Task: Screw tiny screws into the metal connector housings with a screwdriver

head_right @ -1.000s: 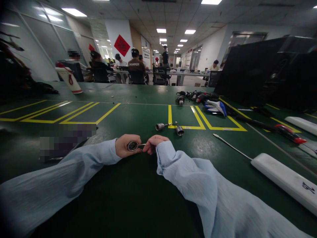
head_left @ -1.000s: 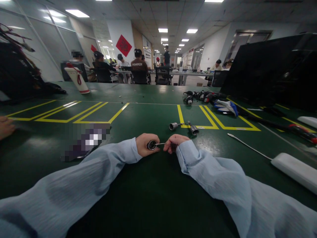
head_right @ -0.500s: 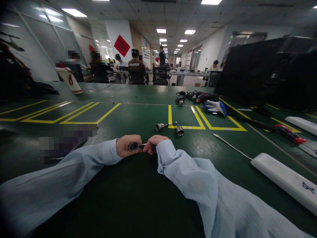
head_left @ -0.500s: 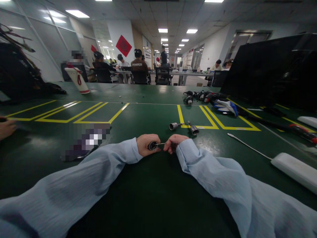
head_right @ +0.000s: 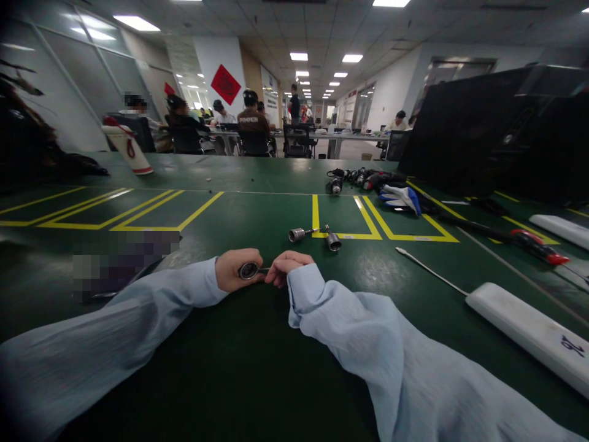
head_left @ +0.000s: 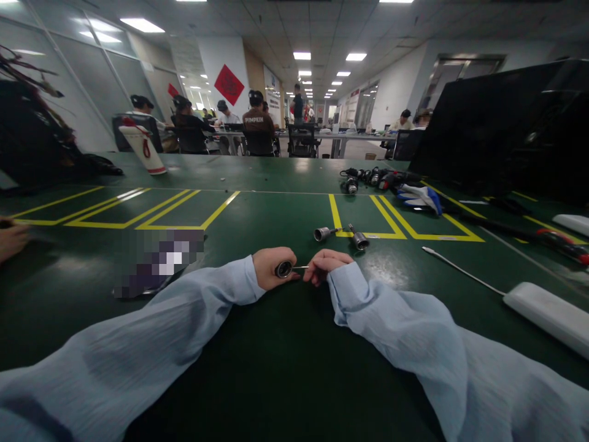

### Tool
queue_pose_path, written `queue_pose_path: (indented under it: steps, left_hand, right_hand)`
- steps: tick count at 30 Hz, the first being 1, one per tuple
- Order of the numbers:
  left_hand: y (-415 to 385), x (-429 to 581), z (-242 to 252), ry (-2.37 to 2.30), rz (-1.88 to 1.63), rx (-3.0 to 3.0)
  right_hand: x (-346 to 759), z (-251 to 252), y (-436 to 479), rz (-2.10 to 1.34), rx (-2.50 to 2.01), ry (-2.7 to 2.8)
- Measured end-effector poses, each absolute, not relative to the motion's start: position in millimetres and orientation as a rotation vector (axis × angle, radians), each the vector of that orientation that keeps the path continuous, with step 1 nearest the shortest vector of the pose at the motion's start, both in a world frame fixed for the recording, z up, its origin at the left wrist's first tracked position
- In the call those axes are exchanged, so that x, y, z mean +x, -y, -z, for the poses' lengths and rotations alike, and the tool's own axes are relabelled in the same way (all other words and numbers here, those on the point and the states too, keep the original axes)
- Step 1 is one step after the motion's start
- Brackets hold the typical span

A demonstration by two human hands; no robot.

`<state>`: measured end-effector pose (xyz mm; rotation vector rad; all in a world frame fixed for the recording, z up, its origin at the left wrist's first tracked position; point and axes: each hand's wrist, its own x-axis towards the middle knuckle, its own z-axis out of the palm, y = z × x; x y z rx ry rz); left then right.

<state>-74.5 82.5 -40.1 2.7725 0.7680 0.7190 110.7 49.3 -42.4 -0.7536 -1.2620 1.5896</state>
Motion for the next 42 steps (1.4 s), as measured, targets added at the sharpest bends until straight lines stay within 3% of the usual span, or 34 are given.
queue_pose_path:
  steps: [6,17,31,42]
  left_hand:
    - [-79,-73,38,-0.860,-0.736,2.912]
    - [-82,-75,37,-0.716,-0.868,2.731]
    - [-82,-75,38,-0.792,-0.944,2.564]
    - [-82,-75,36,-0.778,-0.947,2.452]
  right_hand:
    - [112,41,-45,-1.497,-0.775,1.336]
    - [112,49,-71,-1.907,-0.691,1.196]
    - [107,52,-56,-1.698,-0.619,1.158]
    - [107,53,-62,-1.912,-0.520,1.080]
